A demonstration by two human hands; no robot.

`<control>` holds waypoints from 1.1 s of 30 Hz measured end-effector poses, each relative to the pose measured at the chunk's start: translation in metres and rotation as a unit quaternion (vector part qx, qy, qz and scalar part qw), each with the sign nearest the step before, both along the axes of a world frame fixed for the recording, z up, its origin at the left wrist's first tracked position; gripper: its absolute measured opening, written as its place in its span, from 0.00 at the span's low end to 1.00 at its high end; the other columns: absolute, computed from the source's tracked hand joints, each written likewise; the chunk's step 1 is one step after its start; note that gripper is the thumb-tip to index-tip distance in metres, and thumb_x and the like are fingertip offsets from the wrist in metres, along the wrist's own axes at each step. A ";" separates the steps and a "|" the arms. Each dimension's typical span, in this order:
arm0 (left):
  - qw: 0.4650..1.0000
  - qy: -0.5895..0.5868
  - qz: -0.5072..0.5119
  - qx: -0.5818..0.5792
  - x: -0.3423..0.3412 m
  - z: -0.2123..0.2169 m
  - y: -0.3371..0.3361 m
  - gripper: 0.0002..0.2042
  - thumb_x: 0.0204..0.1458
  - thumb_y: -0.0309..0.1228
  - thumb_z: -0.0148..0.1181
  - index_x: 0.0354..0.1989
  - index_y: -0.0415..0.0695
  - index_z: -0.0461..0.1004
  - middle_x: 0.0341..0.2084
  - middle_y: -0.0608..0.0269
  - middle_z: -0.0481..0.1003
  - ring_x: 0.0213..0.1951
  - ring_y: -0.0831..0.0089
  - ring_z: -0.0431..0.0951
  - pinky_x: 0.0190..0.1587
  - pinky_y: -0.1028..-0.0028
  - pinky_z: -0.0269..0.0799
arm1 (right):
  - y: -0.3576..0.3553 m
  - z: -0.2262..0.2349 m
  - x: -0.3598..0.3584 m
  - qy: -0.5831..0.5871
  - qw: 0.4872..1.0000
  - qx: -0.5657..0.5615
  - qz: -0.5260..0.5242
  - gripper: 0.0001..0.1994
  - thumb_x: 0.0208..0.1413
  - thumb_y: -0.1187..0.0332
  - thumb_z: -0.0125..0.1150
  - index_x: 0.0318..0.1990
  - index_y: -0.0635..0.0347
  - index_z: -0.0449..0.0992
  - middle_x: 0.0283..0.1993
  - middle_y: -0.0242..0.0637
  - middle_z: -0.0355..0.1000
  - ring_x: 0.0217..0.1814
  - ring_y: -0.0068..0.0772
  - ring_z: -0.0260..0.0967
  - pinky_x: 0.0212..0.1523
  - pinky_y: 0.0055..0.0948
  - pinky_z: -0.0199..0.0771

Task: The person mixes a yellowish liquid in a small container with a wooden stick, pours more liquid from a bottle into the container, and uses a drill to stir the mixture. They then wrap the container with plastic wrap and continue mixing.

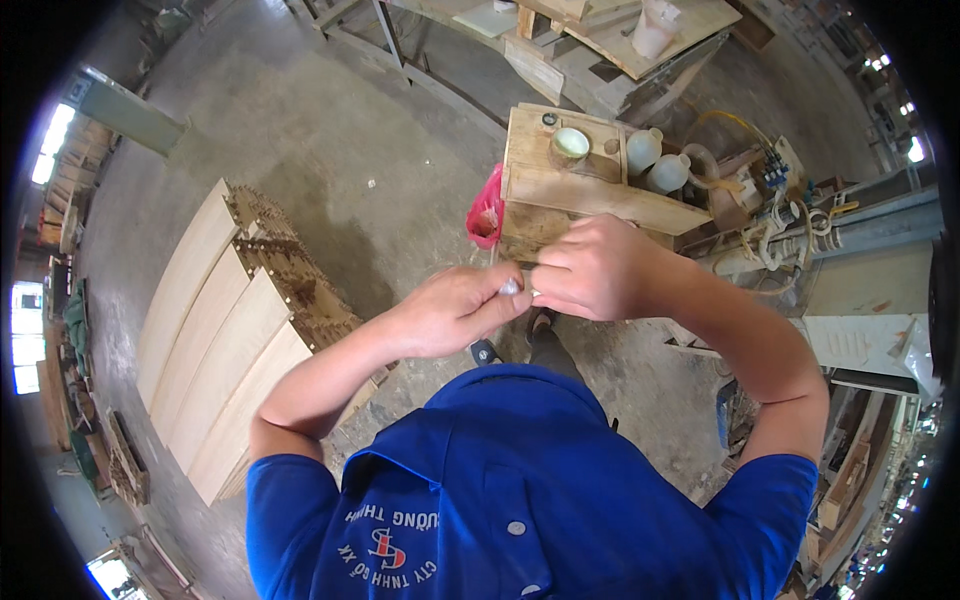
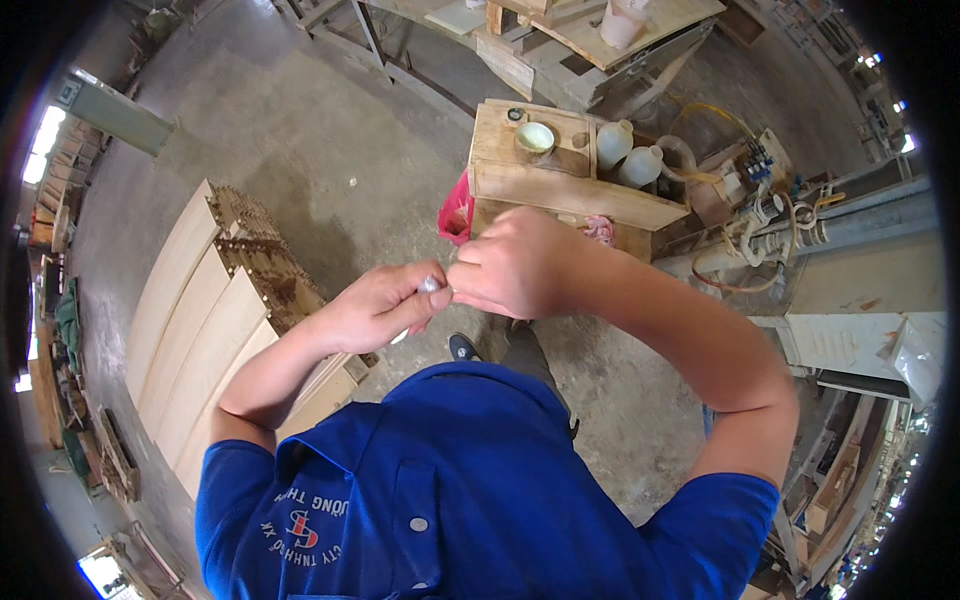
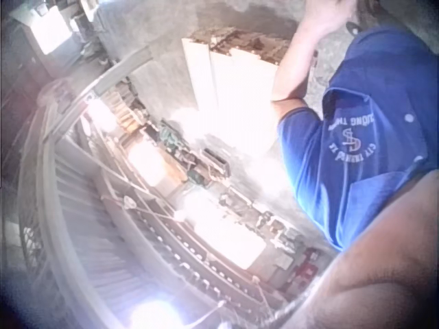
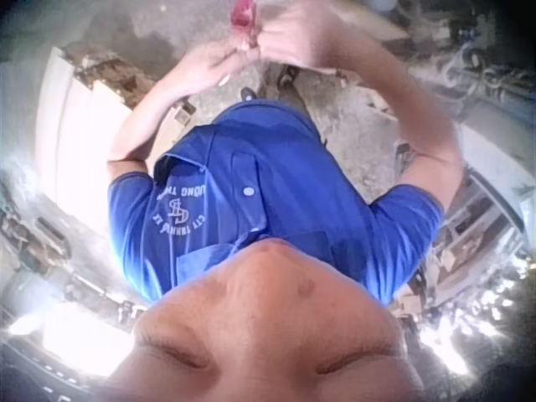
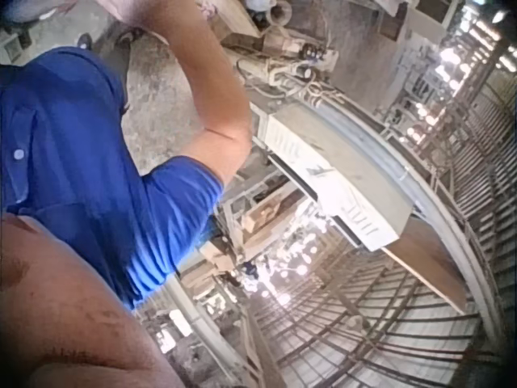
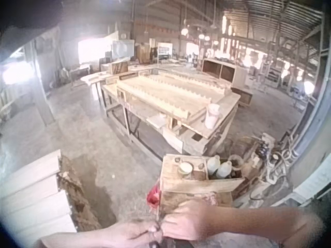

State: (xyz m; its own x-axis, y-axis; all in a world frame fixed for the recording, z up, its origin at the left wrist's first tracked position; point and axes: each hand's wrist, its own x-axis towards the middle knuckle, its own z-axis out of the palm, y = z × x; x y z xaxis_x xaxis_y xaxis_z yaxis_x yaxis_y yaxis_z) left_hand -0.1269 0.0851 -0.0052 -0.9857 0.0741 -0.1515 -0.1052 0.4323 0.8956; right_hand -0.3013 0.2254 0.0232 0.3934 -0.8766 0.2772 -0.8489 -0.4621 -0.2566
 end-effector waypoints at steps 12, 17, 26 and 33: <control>0.989 -0.054 0.020 0.136 0.008 -0.006 0.008 0.12 0.61 0.37 0.39 0.37 0.43 0.66 0.18 0.66 0.71 0.25 0.74 0.72 0.30 0.74 0.66 | 0.030 0.000 0.037 0.103 0.971 -0.069 -0.203 0.08 0.49 0.63 0.54 0.25 0.56 0.67 0.23 0.32 0.62 0.32 0.30 0.65 0.32 0.32 0.62; 0.993 -0.033 -0.084 0.082 0.003 0.007 0.006 0.12 0.60 0.38 0.42 0.35 0.42 0.67 0.19 0.63 0.70 0.24 0.70 0.72 0.27 0.71 0.66 | 0.031 0.011 0.057 0.075 0.983 0.010 -0.169 0.09 0.47 0.62 0.56 0.25 0.57 0.69 0.21 0.31 0.62 0.28 0.29 0.64 0.28 0.31 0.63; 0.956 0.009 -0.291 -0.025 0.025 0.069 0.010 0.12 0.59 0.40 0.43 0.31 0.46 0.64 0.17 0.55 0.68 0.21 0.52 0.71 0.22 0.60 0.66 | 0.055 0.042 0.050 -0.124 0.989 0.073 0.041 0.16 0.51 0.58 0.56 0.18 0.54 0.62 0.15 0.32 0.60 0.19 0.36 0.64 0.21 0.32 0.66; 0.953 -0.062 -0.049 0.294 0.002 0.050 0.016 0.11 0.61 0.34 0.42 0.33 0.41 0.68 0.23 0.64 0.72 0.23 0.75 0.72 0.30 0.73 0.67 | 0.061 -0.013 0.010 -0.540 0.814 0.194 -0.084 0.29 0.49 0.74 0.59 0.60 0.60 0.57 0.53 0.33 0.57 0.31 0.18 0.60 0.33 0.19 0.63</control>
